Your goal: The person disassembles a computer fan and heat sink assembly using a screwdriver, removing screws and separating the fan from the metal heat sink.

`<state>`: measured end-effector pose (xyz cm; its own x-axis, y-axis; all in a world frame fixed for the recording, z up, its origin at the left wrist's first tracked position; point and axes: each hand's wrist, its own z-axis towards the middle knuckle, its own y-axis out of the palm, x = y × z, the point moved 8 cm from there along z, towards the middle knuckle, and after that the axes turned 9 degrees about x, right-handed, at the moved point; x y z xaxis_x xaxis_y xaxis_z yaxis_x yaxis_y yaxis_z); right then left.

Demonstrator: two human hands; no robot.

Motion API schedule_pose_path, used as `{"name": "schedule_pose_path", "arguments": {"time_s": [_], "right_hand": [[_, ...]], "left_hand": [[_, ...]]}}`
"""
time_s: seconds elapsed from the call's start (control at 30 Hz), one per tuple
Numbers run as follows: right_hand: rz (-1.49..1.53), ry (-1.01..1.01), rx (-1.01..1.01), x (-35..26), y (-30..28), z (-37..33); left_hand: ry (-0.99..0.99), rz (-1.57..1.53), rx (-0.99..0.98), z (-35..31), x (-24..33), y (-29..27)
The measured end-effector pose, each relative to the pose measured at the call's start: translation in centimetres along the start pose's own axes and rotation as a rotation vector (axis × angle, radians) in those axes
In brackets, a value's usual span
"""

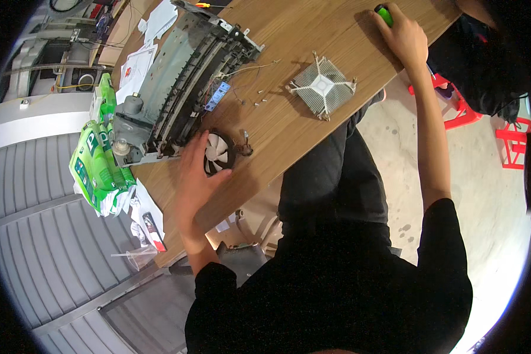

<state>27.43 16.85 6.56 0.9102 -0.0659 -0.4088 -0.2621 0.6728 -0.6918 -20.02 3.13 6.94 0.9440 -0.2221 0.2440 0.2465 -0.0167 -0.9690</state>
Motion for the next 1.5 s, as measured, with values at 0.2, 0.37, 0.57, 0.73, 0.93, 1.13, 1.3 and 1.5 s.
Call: {"name": "schedule_pose_path", "arguments": {"time_s": [0.2, 0.37, 0.57, 0.73, 0.93, 1.13, 1.3, 1.5], "right_hand": [[-0.017, -0.027, 0.078, 1.4, -0.8, -0.5], [-0.016, 0.006, 0.043, 1.2, 0.2, -0.4], [-0.023, -0.024, -0.006, 3.2, 2.2, 0.1], [-0.028, -0.046, 0.019, 3.0, 2.8, -0.1], [-0.037, -0.023, 0.025, 2.4, 1.9, -0.4], [-0.032, -0.034, 0.073, 2.4, 1.5, -0.4], [-0.071, -0.047, 0.077, 2.9, 1.9, -0.4], [-0.046, -0.038, 0.074, 2.3, 1.4, -0.4]], "left_hand": [[-0.048, -0.156, 0.149, -0.6, 1.3, -2.6], [0.104, -0.720, 0.379, 0.4, 7.1, -7.3], [0.591, -0.465, 0.269, 7.3, 19.7, -5.7], [0.607, -0.444, 0.258, 10.6, 21.9, -1.0], [0.534, -0.421, 0.223, 11.2, 21.6, 1.3], [0.497, -0.445, 0.217, 11.2, 20.8, 1.2], [0.521, -0.437, 0.193, 11.4, 20.6, 1.5], [0.509, -0.402, 0.149, 11.3, 20.7, 2.1]]}}
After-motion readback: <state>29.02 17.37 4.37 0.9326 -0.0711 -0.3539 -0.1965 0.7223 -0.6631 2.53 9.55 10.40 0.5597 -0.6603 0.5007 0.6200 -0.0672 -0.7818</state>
